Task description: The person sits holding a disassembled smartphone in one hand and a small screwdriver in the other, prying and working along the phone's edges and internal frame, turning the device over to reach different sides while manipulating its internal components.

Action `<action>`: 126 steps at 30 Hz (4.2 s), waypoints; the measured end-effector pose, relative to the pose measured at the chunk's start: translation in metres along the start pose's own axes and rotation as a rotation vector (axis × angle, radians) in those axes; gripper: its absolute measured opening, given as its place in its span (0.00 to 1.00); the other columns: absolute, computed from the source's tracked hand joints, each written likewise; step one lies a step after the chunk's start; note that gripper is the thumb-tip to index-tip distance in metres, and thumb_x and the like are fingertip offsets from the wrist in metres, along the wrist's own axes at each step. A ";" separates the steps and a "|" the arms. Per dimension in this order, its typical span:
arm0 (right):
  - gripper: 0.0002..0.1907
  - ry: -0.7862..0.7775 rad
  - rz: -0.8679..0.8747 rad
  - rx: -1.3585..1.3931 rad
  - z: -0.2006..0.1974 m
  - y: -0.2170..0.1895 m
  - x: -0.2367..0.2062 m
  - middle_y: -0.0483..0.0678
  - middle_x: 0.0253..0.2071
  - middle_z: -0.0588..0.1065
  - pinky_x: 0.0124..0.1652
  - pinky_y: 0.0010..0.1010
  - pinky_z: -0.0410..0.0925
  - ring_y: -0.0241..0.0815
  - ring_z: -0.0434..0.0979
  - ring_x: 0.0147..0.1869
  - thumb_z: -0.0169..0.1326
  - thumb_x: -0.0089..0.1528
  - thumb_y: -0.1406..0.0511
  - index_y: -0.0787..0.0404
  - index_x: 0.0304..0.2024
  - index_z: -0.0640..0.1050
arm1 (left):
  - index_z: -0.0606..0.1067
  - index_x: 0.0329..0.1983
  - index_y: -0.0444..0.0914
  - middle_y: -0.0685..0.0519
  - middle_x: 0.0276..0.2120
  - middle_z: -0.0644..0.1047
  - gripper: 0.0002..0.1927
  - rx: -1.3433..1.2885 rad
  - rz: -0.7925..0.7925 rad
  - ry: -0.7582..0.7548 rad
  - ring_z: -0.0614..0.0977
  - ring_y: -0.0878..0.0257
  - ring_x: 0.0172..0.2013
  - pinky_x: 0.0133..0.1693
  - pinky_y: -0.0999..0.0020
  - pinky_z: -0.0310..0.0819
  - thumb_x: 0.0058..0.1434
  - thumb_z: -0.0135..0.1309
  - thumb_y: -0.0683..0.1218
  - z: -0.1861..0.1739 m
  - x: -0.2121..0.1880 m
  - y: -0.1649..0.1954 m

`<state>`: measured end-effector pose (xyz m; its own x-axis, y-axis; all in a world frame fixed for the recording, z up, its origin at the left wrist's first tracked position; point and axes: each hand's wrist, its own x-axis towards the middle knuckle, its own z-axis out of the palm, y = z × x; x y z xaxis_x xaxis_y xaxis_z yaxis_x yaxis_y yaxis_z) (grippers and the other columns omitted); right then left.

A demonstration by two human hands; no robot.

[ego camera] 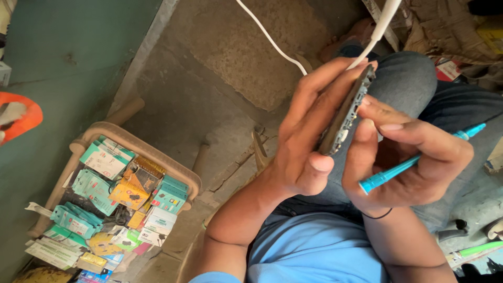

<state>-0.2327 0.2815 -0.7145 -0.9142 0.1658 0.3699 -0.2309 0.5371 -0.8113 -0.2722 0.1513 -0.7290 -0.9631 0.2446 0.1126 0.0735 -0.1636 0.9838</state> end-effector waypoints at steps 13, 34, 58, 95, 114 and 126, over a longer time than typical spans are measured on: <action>0.12 0.006 0.137 0.112 0.010 -0.007 0.010 0.65 0.51 0.78 0.57 0.34 0.78 0.49 0.84 0.55 0.51 0.75 0.75 0.69 0.54 0.60 | 0.64 0.70 0.27 0.38 0.68 0.66 0.53 -0.183 -0.126 0.052 0.78 0.53 0.57 0.59 0.61 0.76 0.70 0.24 0.78 0.002 0.001 -0.001; 0.18 -0.181 -0.464 -0.252 -0.010 0.007 0.038 0.66 0.47 0.78 0.46 0.40 0.79 0.60 0.85 0.49 0.63 0.62 0.82 0.70 0.46 0.68 | 0.60 0.73 0.29 0.43 0.69 0.65 0.48 -1.012 -0.298 0.008 0.74 0.61 0.58 0.59 0.68 0.70 0.75 0.34 0.76 0.008 -0.017 -0.030; 0.17 -0.250 -0.464 -0.234 -0.010 0.008 0.041 0.68 0.50 0.76 0.51 0.42 0.77 0.62 0.82 0.53 0.60 0.62 0.82 0.73 0.49 0.68 | 0.62 0.71 0.27 0.40 0.67 0.67 0.45 -1.019 -0.272 0.069 0.73 0.55 0.61 0.65 0.62 0.67 0.80 0.27 0.73 0.010 -0.013 -0.033; 0.22 0.020 -0.047 0.163 -0.092 -0.068 0.007 0.64 0.48 0.79 0.45 0.22 0.78 0.44 0.86 0.52 0.62 0.70 0.80 0.65 0.53 0.61 | 0.63 0.69 0.30 0.46 0.61 0.63 0.44 -0.225 0.041 -0.095 0.73 0.63 0.50 0.55 0.70 0.69 0.77 0.27 0.73 0.041 -0.035 0.108; 0.24 0.050 -0.053 0.154 -0.094 -0.059 0.000 0.59 0.48 0.79 0.50 0.24 0.80 0.42 0.83 0.50 0.65 0.72 0.78 0.64 0.55 0.61 | 0.62 0.71 0.31 0.42 0.63 0.64 0.45 -0.042 0.087 -0.087 0.73 0.62 0.49 0.54 0.69 0.70 0.75 0.25 0.75 0.040 -0.031 0.107; 0.22 0.056 -0.070 0.194 -0.095 -0.051 -0.005 0.63 0.51 0.80 0.51 0.25 0.78 0.41 0.83 0.49 0.64 0.74 0.77 0.64 0.58 0.63 | 0.60 0.72 0.31 0.41 0.65 0.63 0.45 -0.062 0.099 -0.098 0.73 0.60 0.54 0.56 0.68 0.71 0.75 0.26 0.74 0.041 -0.028 0.105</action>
<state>-0.1849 0.3317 -0.6318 -0.8751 0.1822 0.4484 -0.3579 0.3801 -0.8529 -0.2268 0.1669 -0.6230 -0.9218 0.3158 0.2247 0.1479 -0.2492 0.9571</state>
